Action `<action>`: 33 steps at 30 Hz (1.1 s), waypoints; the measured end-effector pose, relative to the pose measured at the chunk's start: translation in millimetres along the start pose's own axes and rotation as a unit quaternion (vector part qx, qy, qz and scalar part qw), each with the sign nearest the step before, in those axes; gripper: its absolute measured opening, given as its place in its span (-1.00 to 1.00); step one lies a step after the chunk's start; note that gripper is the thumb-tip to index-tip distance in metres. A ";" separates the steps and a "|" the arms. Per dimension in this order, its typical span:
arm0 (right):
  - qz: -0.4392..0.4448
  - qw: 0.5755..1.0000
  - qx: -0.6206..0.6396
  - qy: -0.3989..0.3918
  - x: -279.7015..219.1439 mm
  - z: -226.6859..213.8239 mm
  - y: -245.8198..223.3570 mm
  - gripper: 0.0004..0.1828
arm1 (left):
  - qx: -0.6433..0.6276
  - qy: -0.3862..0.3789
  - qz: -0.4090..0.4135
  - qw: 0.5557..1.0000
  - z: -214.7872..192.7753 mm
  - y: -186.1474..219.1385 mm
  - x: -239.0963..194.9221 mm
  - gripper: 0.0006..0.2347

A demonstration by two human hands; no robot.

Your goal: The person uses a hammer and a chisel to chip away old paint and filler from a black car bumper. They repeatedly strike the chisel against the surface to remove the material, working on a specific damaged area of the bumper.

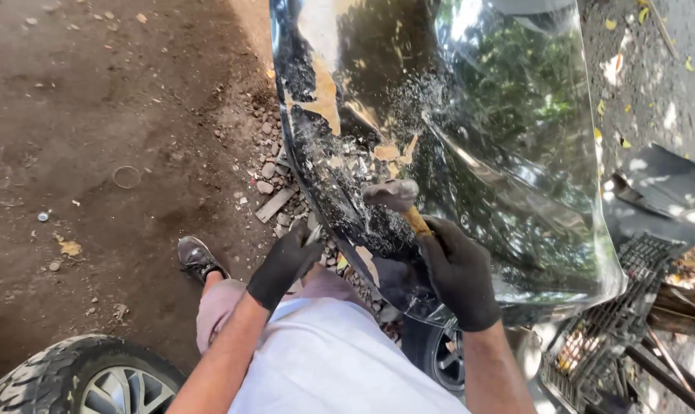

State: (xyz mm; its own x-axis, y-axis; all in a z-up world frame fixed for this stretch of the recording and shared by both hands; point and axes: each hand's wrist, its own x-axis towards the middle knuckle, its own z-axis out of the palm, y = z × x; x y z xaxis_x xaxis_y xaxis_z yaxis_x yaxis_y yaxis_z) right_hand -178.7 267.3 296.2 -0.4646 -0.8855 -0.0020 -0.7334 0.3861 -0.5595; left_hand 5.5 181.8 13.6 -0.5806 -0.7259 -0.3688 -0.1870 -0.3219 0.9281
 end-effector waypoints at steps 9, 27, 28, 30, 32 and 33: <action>0.004 1.000 0.007 0.001 19.7 9.0 15.3 -0.66 | -0.125 -0.056 -0.086 0.987 24.2 16.1 0.9 -0.69; -0.007 0.999 -0.012 0.037 6.1 5.1 -36.5 -0.70 | -0.059 -0.154 0.161 0.973 -10.8 38.6 14.1 -0.78; 0.006 0.999 0.007 0.041 5.2 6.6 -37.0 -0.71 | -0.070 -0.168 0.108 0.977 -10.5 35.0 13.5 -0.78; 0.023 0.998 0.030 0.044 6.3 10.5 -37.2 -0.71 | -0.078 -0.184 0.051 0.979 -9.7 20.3 18.3 -0.78; -0.024 0.998 -0.020 0.058 7.4 13.1 -37.0 -0.71 | 0.107 -0.141 0.319 0.931 -7.4 -0.8 27.2 -0.79; -0.018 0.998 -0.018 0.061 5.1 15.8 -39.3 -0.71 | 0.110 -0.147 0.317 0.930 -11.3 14.4 19.5 -0.79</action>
State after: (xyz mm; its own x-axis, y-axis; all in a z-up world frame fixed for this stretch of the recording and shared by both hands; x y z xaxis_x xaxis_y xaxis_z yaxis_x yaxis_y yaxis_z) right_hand -144.4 243.5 305.1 -0.4925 -0.8620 0.1201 -0.7676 0.3652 -0.5267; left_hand 0.4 156.1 19.2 -0.8147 -0.5196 0.2574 0.1291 0.2702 0.9541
